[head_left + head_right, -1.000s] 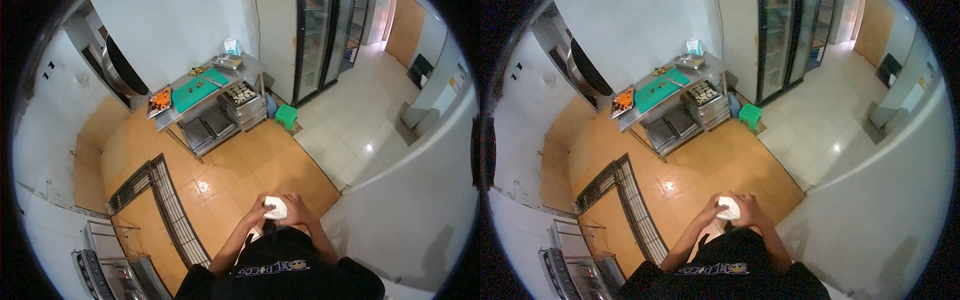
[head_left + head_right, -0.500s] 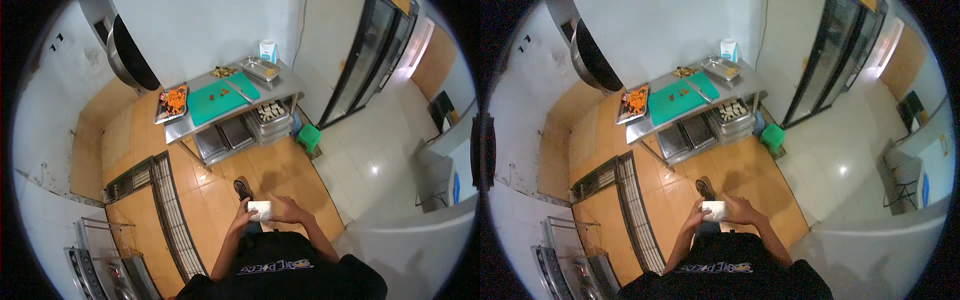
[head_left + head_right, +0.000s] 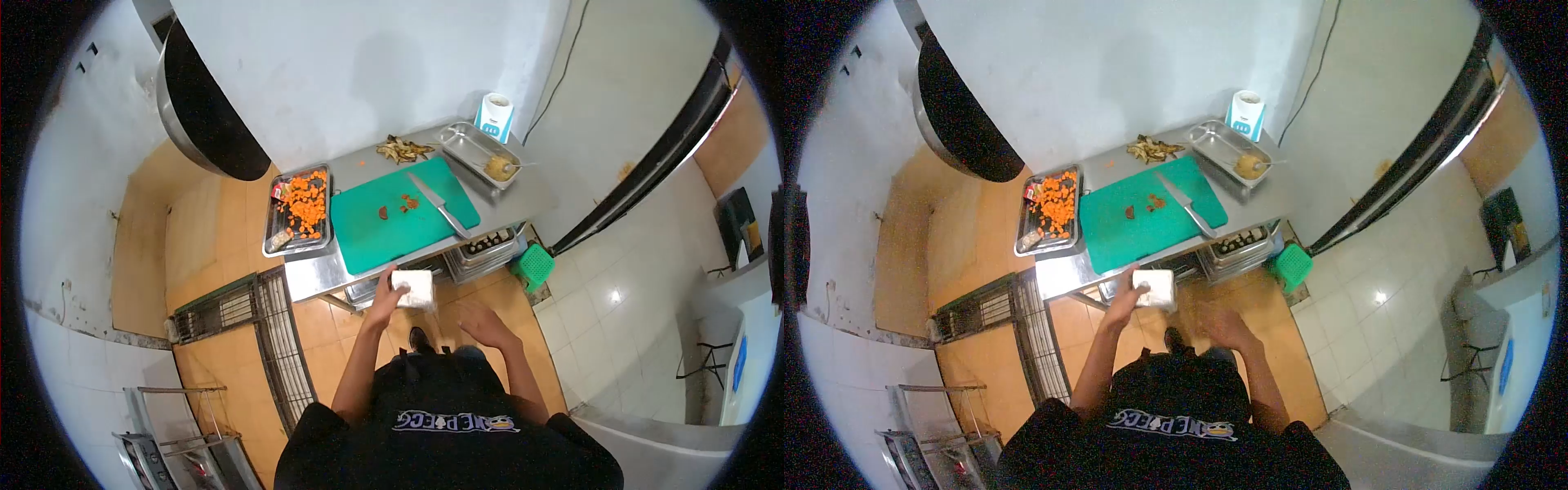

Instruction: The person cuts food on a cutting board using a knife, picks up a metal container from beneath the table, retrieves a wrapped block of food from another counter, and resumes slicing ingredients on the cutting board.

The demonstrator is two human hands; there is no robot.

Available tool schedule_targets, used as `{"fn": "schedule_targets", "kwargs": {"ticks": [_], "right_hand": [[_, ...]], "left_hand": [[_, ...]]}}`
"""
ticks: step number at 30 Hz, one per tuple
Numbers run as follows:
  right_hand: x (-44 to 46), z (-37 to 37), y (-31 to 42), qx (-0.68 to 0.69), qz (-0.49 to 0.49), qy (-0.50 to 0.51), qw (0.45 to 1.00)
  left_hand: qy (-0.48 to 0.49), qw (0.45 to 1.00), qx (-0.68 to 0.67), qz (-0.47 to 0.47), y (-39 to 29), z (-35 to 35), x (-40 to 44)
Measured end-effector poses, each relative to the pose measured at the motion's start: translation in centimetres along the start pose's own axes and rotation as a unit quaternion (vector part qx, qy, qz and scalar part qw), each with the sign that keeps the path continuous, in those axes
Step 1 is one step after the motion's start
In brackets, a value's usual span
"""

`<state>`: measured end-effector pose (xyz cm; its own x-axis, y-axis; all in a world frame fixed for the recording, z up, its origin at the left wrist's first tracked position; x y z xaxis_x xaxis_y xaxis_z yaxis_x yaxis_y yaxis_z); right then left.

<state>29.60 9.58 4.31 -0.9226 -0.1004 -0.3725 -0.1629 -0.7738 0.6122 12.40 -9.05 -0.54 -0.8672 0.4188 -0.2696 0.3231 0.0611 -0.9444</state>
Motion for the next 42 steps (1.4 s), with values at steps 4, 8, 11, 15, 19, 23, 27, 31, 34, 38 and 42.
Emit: {"fn": "schedule_targets", "kwargs": {"ticks": [4,8,11,15,19,23,27,31,34,38,42], "right_hand": [[3.5,3.4,0.2,0.15,0.003,-0.136,0.979],[7.7,3.0,-1.6,0.184,0.011,-0.121,0.975],[10.1,5.3,-1.5,0.194,0.018,-0.15,0.969],[14.8,10.3,-2.0,0.194,0.055,-0.188,0.961],[20.2,14.6,-2.1,0.153,0.053,-0.137,0.977],[23.0,19.1,-2.3,0.132,0.061,-0.162,0.976],[23.8,20.6,-4.6,0.132,0.032,-0.161,0.977],[24.0,21.1,-8.1,0.174,-0.01,-0.147,0.974],[24.6,21.0,-10.8,0.18,-0.022,-0.143,0.973],[25.5,21.1,-11.0,0.148,-0.003,-0.146,0.978],[26.8,20.2,-8.5,0.165,-0.036,-0.065,0.983]], "left_hand": [[-0.006,0.997,-0.032,0.072,-4.1,0.8,3.9],[-0.042,0.991,-0.036,0.125,-3.6,3.0,7.8],[-0.054,0.994,-0.037,0.09,-3.8,4.5,10.8],[-0.08,0.985,-0.114,0.106,-7.5,4.7,13.9],[-0.119,0.977,-0.172,0.052,-8.0,7.3,22.0],[-0.233,0.969,0.035,-0.08,-8.5,12.6,31.9],[-0.276,0.957,0.067,-0.066,-9.6,13.6,36.5],[-0.314,0.935,0.161,-0.045,-8.6,15.3,40.1],[-0.31,0.947,0.072,0.036,-9.7,13.3,39.3],[-0.324,0.926,0.191,0.044,-10.3,13.8,39.2],[-0.361,0.849,0.384,-0.038,-13.4,12.7,35.4]]}}
Point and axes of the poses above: each hand's wrist, its own x-axis towards the middle knuckle, its own z-axis out of the back of the hand, y = z × x, the point moved 10 cm from there along x, towards the middle knuckle, and after that the axes turned 2 degrees about -x, right-handed, at the moved point
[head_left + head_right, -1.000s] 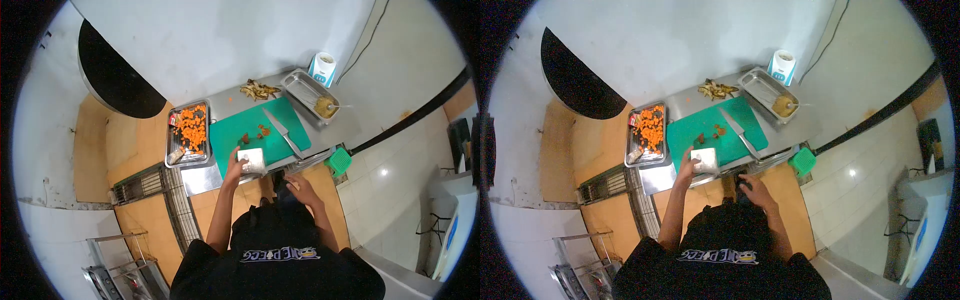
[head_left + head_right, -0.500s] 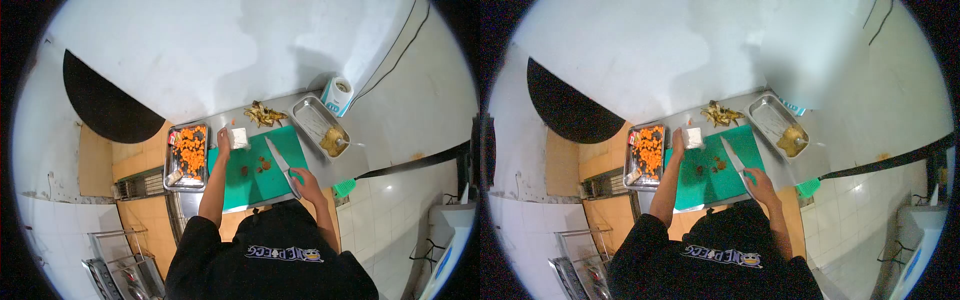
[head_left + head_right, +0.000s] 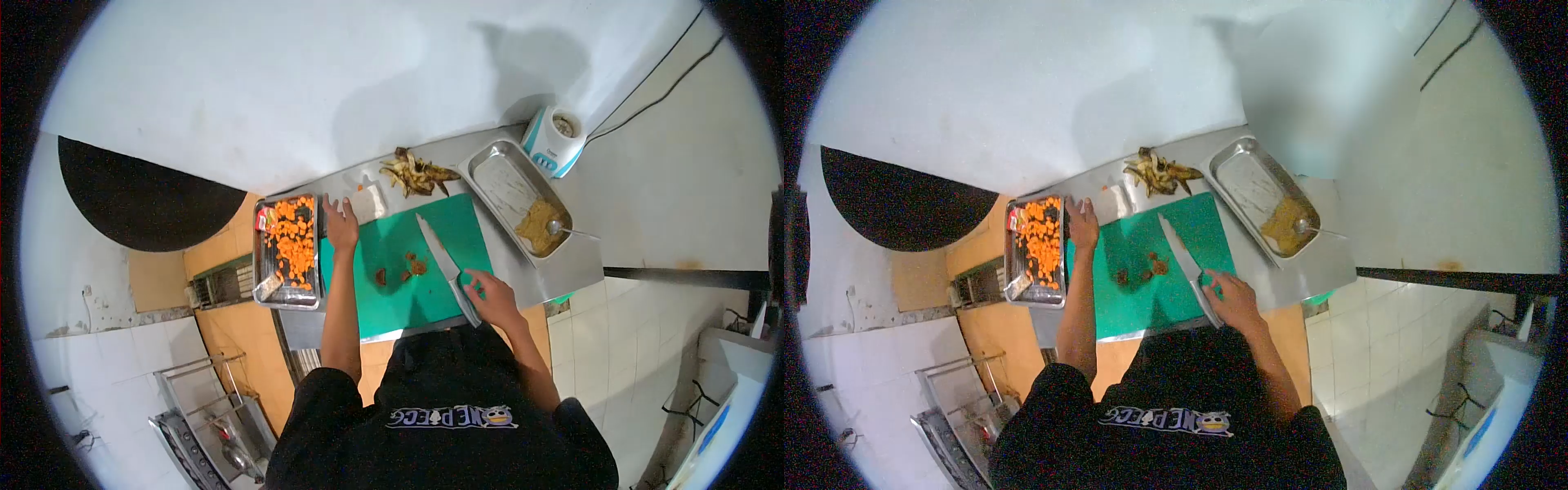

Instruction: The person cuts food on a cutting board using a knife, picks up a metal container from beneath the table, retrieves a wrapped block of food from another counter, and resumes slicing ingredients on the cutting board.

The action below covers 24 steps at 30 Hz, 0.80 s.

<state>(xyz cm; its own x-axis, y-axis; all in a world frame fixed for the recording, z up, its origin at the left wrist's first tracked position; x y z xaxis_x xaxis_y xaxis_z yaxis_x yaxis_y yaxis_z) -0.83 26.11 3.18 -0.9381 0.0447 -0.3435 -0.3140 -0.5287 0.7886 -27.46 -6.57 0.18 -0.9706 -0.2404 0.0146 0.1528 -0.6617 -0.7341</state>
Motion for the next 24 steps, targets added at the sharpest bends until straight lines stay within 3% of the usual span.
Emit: {"fn": "schedule_targets", "kwargs": {"ticks": [1,2,3,5,7,12,14,15,17,20,24], "right_hand": [[0.1,-0.6,0.3,-0.033,-0.04,0.012,0.999],[0.0,-1.2,0.1,-0.068,-0.078,0.023,0.994],[-0.2,-2.1,-0.1,-0.07,-0.078,0.031,0.994],[-0.3,-3.4,0.8,-0.175,0.016,-0.004,0.985],[-1.1,-4.4,1.0,-0.233,0.035,-0.008,0.972],[-0.6,-6.2,0.4,-0.314,0.04,-0.005,0.949],[-0.6,-6.1,0.6,-0.296,-0.014,0.018,0.955],[-0.5,-6.0,1.0,-0.304,-0.013,0.014,0.953],[-0.8,-5.4,0.1,-0.157,-0.088,-0.001,0.984],[-0.9,-5.4,-0.5,-0.095,-0.035,-0.068,0.993],[-2.9,-5.4,1.8,-0.051,0.014,-0.104,0.993]], "left_hand": [[-0.04,0.998,-0.031,-0.05,-0.8,1.4,-1.0],[-0.04,0.998,-0.027,-0.043,-0.4,2.3,-2.1],[0.014,0.998,-0.028,-0.05,-0.8,2.6,-3.8],[0.067,0.996,-0.03,-0.051,0.1,3.0,-7.2],[0.144,0.986,-0.051,-0.072,0.9,2.4,-10.7],[0.135,0.985,-0.025,-0.108,0.5,2.9,-15.9],[0.143,0.966,0.045,-0.211,-1.6,2.4,-17.7],[0.14,0.966,0.037,-0.212,-2.3,2.3,-18.0],[0.114,0.951,0.119,-0.263,-4.2,2.1,-19.0],[0.105,0.945,0.098,-0.293,-4.9,1.2,-19.0],[0.1,0.95,0.143,-0.258,-5.2,-0.4,-17.9]]}}
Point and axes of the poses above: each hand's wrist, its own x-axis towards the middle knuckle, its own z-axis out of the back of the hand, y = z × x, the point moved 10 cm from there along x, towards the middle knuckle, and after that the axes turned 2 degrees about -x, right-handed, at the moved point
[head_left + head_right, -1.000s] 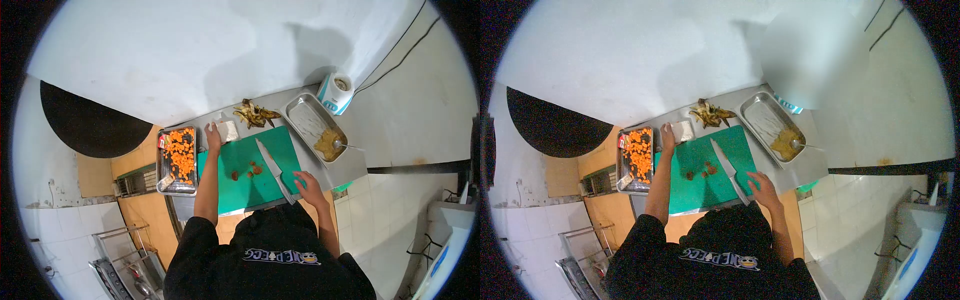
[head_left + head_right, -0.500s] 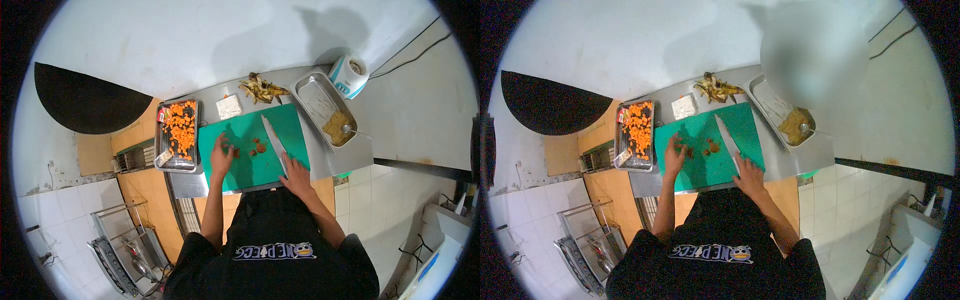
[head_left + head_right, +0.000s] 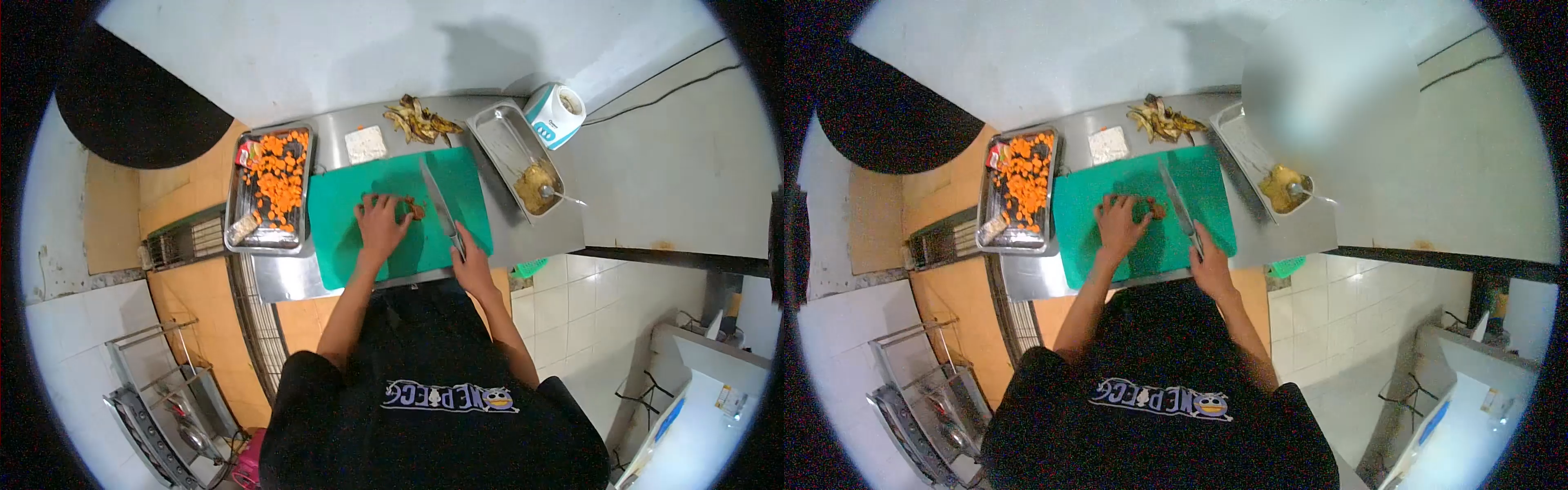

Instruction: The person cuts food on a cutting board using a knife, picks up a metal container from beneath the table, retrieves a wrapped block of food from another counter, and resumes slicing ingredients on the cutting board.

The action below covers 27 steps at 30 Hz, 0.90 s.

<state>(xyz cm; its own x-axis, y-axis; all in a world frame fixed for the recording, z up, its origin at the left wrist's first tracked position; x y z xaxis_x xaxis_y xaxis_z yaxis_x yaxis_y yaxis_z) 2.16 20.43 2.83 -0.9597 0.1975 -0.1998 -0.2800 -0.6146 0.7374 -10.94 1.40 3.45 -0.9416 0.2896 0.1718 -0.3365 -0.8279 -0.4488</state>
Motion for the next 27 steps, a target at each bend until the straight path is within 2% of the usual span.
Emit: {"fn": "schedule_targets", "kwargs": {"ticks": [3,6,8,14,17,20,27], "right_hand": [[-0.5,-2.3,-2.5,0.09,-0.07,0.011,0.993],[-1.8,-1.4,-1.0,0.066,-0.028,-0.039,0.997],[-2.2,-1.6,-0.4,0.061,-0.038,-0.01,0.997],[-1.9,-1.0,0.7,-0.002,0.018,-0.039,0.999],[-1.3,-0.5,1.2,-0.016,0.011,-0.018,1.0],[-0.9,-0.5,1.3,-0.025,0.036,-0.021,0.999],[-1.0,-0.8,2.0,-0.055,0.082,-0.039,0.994]], "left_hand": [[0.032,0.999,0.002,0.006,-0.3,-0.5,1.2],[0.003,0.999,0.039,-0.036,-1.1,-0.9,1.6],[0.048,0.998,0.029,-0.039,-1.3,-2.0,1.8],[0.122,0.991,-0.041,-0.035,-1.5,-2.8,1.4],[0.071,0.992,-0.096,-0.041,-0.5,-2.4,1.7],[0.059,0.995,-0.076,-0.033,0.1,-2.4,1.8],[0.088,0.996,-0.026,-0.023,-0.3,-3.2,2.2]]}}
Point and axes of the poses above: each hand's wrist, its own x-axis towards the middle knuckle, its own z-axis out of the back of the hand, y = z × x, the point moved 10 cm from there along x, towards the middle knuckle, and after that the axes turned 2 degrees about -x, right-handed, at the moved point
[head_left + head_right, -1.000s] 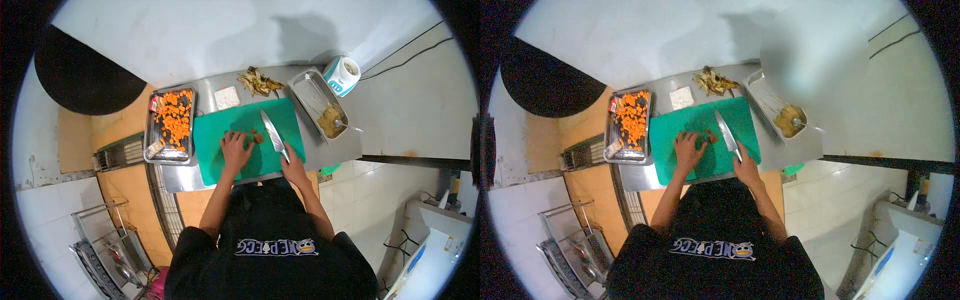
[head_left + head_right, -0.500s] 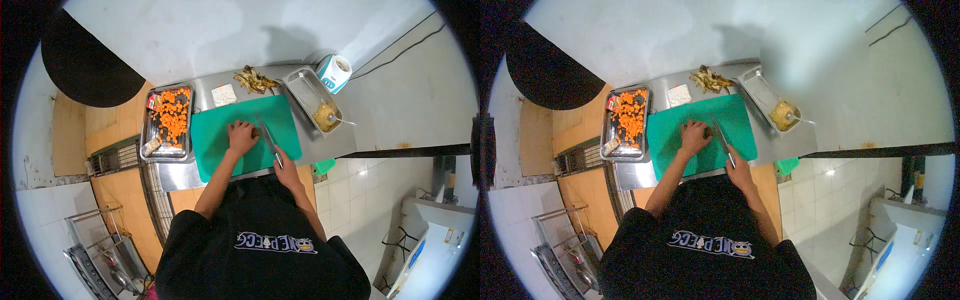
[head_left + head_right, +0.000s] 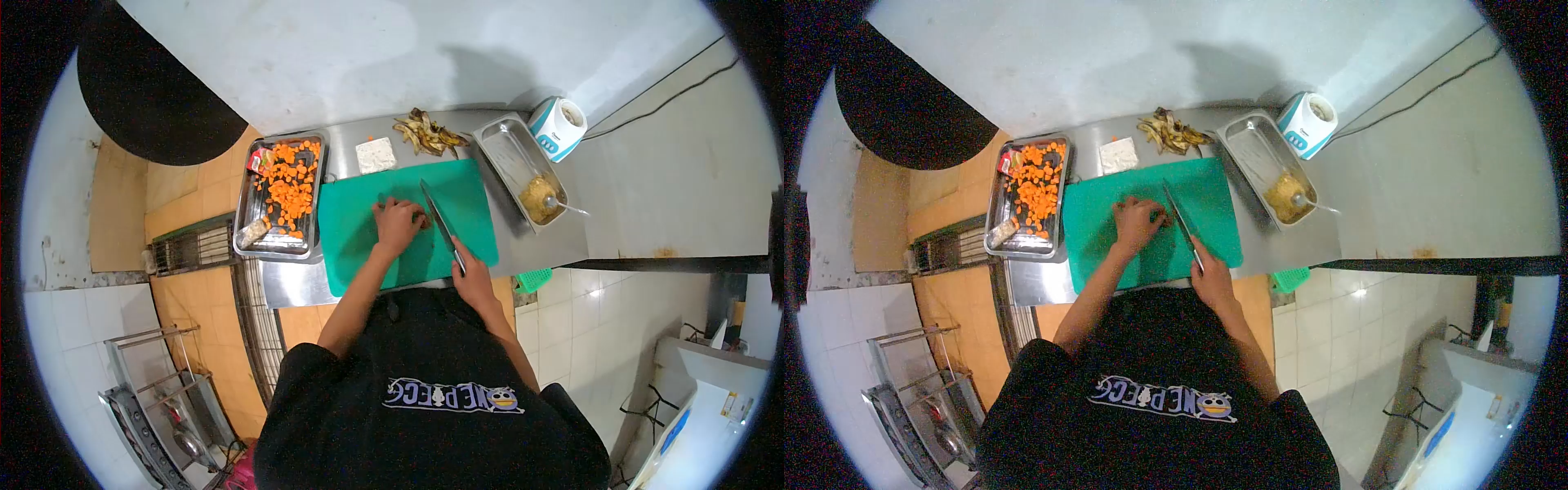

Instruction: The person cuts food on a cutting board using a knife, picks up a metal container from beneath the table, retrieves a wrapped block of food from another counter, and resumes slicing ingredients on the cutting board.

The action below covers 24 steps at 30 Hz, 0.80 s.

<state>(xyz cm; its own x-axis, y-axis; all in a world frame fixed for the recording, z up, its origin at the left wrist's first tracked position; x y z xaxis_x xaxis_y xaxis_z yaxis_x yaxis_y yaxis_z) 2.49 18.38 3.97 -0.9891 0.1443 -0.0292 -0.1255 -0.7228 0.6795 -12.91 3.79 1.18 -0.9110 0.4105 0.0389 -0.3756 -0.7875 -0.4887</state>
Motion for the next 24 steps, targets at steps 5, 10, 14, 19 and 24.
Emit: {"fn": "schedule_targets", "kwargs": {"ticks": [5,10,14,19,24], "right_hand": [[0.6,-0.7,-0.7,-0.011,-0.011,0.021,1.0],[0.8,-1.2,0.2,0.001,0.016,0.02,1.0],[1.1,-1.1,0.6,-0.001,0.013,0.018,1.0],[1.1,-1.5,0.3,-0.013,0.023,0.022,0.999],[1.1,-2.2,-0.2,-0.023,-0.002,0.056,0.998]], "left_hand": [[-0.022,1.0,-0.002,-0.008,0.0,0.3,0.0],[-0.013,1.0,-0.003,0.006,0.4,0.0,-0.5],[-0.022,1.0,-0.007,0.013,1.0,-0.2,-0.6],[0.01,0.999,-0.015,0.026,0.7,-0.2,-0.6],[0.007,1.0,-0.016,0.025,0.8,-0.4,-0.7]]}}
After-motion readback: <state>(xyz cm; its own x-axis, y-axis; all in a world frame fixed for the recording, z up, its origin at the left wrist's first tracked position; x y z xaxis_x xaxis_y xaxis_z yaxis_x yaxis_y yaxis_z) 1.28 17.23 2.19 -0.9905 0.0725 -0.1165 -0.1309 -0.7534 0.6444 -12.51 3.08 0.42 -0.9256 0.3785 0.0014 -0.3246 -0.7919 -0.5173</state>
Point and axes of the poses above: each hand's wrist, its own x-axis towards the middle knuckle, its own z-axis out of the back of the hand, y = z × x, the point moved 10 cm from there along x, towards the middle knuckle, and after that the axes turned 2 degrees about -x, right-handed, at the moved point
